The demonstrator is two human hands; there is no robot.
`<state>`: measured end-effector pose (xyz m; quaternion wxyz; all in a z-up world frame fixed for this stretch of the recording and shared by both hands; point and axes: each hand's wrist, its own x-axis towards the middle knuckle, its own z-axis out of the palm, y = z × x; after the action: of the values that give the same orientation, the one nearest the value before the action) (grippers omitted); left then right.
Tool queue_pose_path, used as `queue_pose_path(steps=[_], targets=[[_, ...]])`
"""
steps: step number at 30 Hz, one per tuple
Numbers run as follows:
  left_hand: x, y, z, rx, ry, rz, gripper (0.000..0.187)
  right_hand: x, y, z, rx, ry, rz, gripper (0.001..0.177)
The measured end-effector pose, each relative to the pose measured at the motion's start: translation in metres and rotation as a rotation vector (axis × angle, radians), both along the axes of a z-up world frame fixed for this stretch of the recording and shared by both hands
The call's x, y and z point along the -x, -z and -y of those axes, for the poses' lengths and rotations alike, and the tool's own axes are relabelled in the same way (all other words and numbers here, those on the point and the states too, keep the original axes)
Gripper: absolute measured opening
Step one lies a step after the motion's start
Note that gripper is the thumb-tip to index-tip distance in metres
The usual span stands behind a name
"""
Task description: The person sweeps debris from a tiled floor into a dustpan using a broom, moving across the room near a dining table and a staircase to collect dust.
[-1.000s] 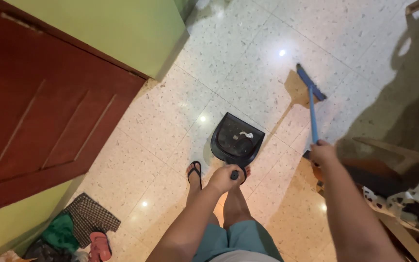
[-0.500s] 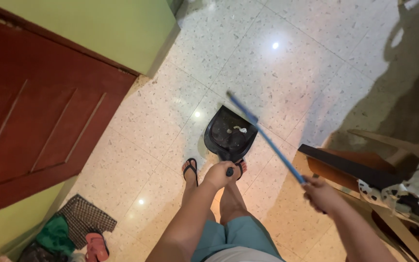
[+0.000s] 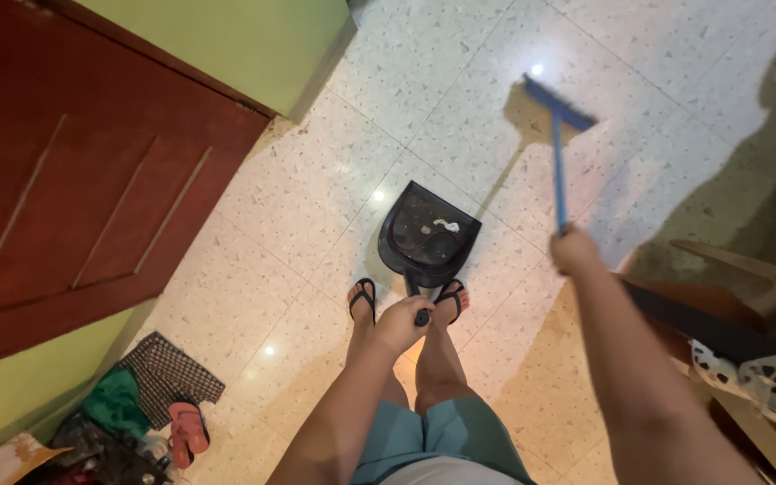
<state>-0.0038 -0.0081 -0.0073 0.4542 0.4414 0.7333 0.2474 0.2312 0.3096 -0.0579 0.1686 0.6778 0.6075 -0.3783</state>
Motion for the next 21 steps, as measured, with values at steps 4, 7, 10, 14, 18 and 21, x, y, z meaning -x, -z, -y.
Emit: queue_pose_path(steps=[4, 7, 10, 14, 18, 21], targets=[[0.004, 0.006, -0.001, 0.036, -0.004, -0.002, 0.033, -0.001, -0.006, 0.103, 0.246, -0.115, 0.091, 0.035], [0.009, 0.009, -0.006, 0.047, -0.003, -0.012, 0.035, -0.025, -0.064, 0.15, 0.335, -0.033, 0.054, 0.057], [0.017, 0.008, -0.008, 0.038, -0.026, -0.021, 0.036, -0.051, -0.108, 0.14, 0.405, 0.325, -0.199, 0.055], [0.031, 0.0, -0.009, 0.012, -0.031, 0.013, 0.035, -0.059, -0.145, 0.113, 0.373, 0.314, -0.245, 0.055], [0.053, -0.016, -0.005, 0.024, -0.056, 0.029, 0.031, -0.02, -0.143, 0.082, 0.214, 0.26, -0.268, 0.043], [0.079, -0.024, 0.0, 0.098, -0.053, 0.017, 0.028, 0.02, -0.117, 0.05, 0.119, 0.217, -0.239, 0.032]])
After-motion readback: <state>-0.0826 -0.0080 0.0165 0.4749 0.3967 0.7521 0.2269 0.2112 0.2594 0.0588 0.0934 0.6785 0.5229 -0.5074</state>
